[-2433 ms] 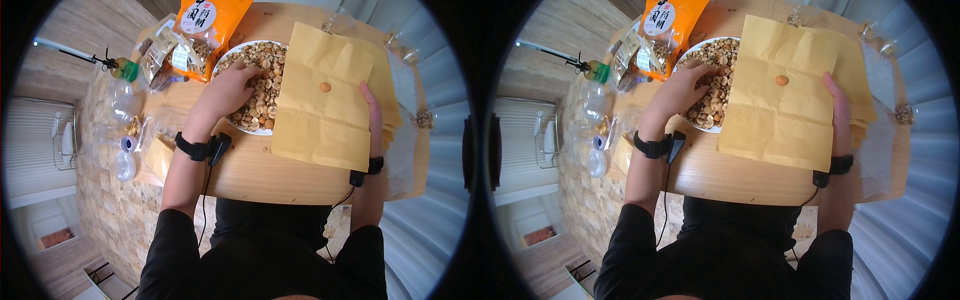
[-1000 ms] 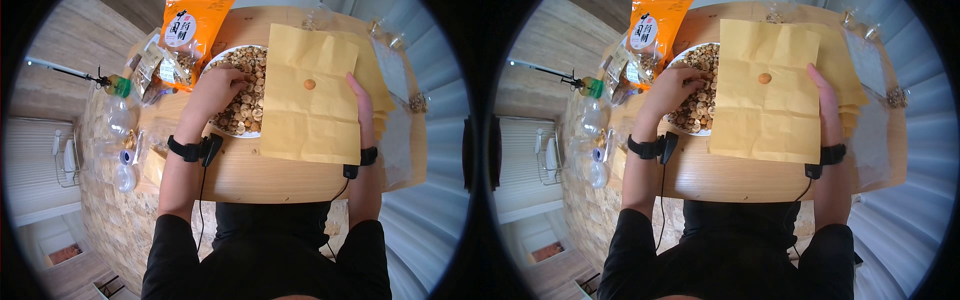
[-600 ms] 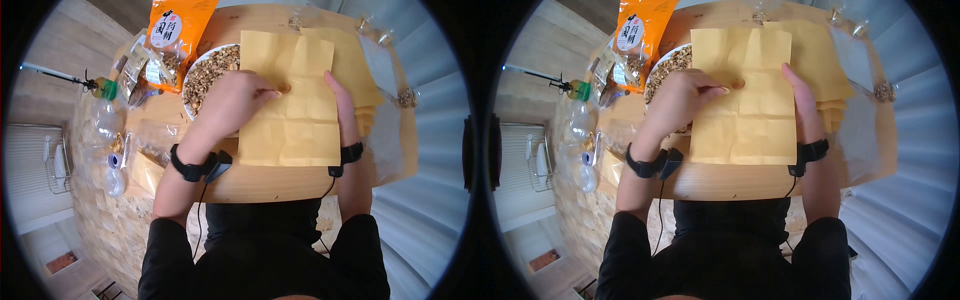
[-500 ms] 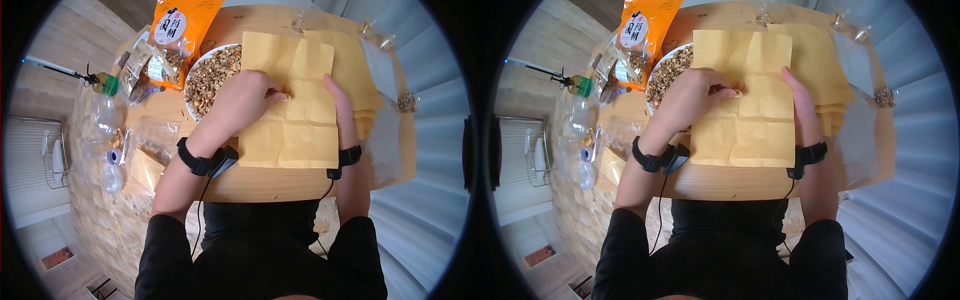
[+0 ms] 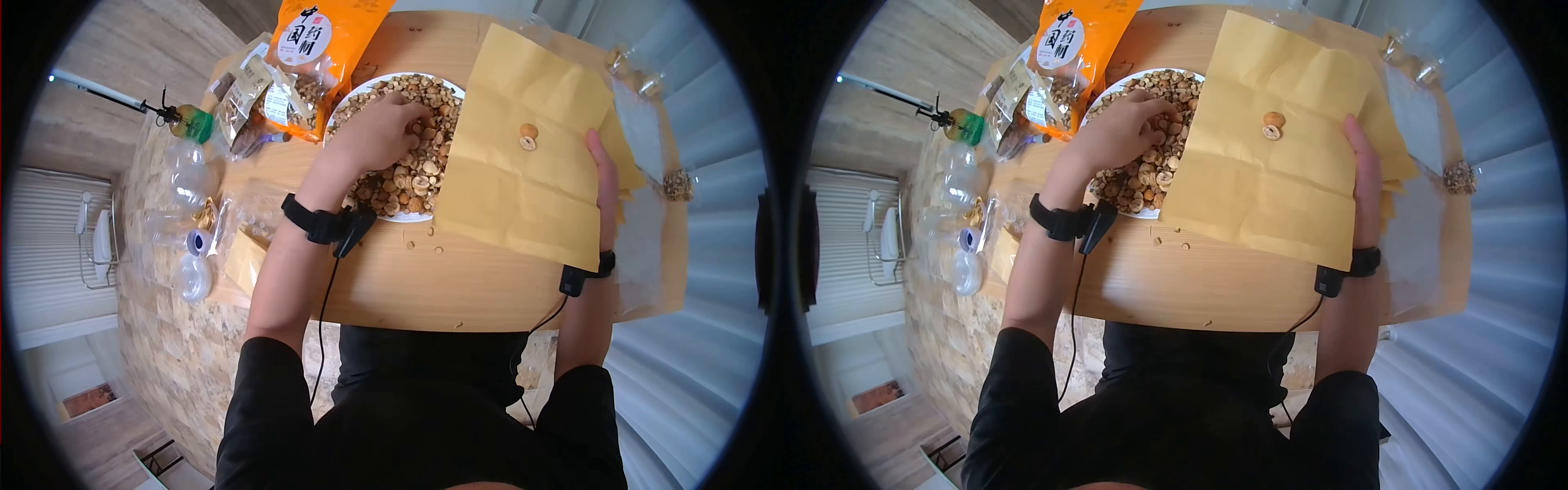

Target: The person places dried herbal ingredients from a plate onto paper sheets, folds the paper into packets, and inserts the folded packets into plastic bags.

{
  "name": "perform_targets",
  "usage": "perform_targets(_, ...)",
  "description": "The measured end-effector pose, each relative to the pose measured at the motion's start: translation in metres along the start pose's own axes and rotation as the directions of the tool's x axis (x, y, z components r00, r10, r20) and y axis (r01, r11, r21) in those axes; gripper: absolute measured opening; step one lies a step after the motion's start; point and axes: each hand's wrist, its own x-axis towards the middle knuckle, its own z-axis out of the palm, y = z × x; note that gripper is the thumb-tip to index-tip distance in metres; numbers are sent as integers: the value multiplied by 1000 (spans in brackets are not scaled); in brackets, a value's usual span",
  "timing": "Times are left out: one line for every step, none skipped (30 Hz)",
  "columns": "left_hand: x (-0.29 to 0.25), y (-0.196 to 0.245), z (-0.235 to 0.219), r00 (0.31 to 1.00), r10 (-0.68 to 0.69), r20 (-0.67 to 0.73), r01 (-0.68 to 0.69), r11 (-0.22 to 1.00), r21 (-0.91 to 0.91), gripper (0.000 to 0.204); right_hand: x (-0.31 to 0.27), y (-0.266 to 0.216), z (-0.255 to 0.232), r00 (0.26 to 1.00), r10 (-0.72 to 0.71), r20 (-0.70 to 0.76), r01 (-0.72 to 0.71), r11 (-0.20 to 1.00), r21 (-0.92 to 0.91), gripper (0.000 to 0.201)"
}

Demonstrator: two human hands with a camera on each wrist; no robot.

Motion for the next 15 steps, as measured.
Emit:
perform_targets(2, 1, 2, 1000, 2, 0, -2, 1000, -1, 33, 2, 1, -3, 1000, 20, 10, -20, 1000, 6, 44)
perform_targets(3, 1, 3, 999, -24, -25, 25, 999, 27, 29, 3, 2, -4, 999, 40, 20, -40, 999, 13, 45)
perform_targets(4, 2, 4, 997, -50, -51, 53, 997, 57, 26, 3, 2, -4, 999, 38, 20, -38, 999, 14, 45)
perform_targets(5, 2, 3, 998, -48, -51, 50, 997, 58, 26, 4, 3, -3, 999, 52, 15, -53, 998, 37, 45)
perform_targets(5, 2, 1, 998, -59, -12, 59, 996, 72, 23, 4, 3, -2, 998, 66, 10, -67, 996, 61, 45)
perform_targets(6, 2, -1, 997, -69, 27, 67, 994, 88, 21, 7, 3, -5, 998, 62, 12, -62, 996, 62, 45)
perform_targets(7, 3, -4, 998, -65, 26, 62, 994, 91, 21, 11, 4, -11, 997, 76, 19, -77, 994, 71, 45)
perform_targets(6, 4, -6, 996, -79, 42, 75, 993, 93, 20, 15, 6, -16, 996, 90, 26, -92, 993, 79, 45)
perform_targets(6, 6, -8, 994, -91, 58, 86, 992, 95, 20, 19, 9, -20, 996, 84, 26, -86, 993, 81, 45)
perform_targets(5, 6, -8, 995, -85, 59, 79, 992, 98, 20, 22, 11, -20, 997, 74, 14, -75, 994, 81, 45)
perform_targets(4, 5, -7, 993, -107, 51, 103, 992, 73, 20, 22, 11, -21, 998, 63, -1, -63, 995, 81, 44)
perform_targets(3, 4, -6, 991, -127, 44, 125, 991, 48, 20, 22, 11, -22, 999, 54, -4, -53, 995, 84, 44)
perform_targets(3, 2, -5, 992, -117, 47, 114, 992, 50, 20, 20, 12, -16, 998, 51, -20, -49, 995, 90, 42)
perform_targets(3, 0, -4, 994, -107, 9, 107, 993, 41, 19, 18, 14, -12, 998, 50, -37, -46, 994, 96, 39)
perform_targets(2, -3, -3, 995, -99, -30, 100, 994, 31, 18, 17, 15, -11, 998, 43, -40, -39, 994, 99, 39)
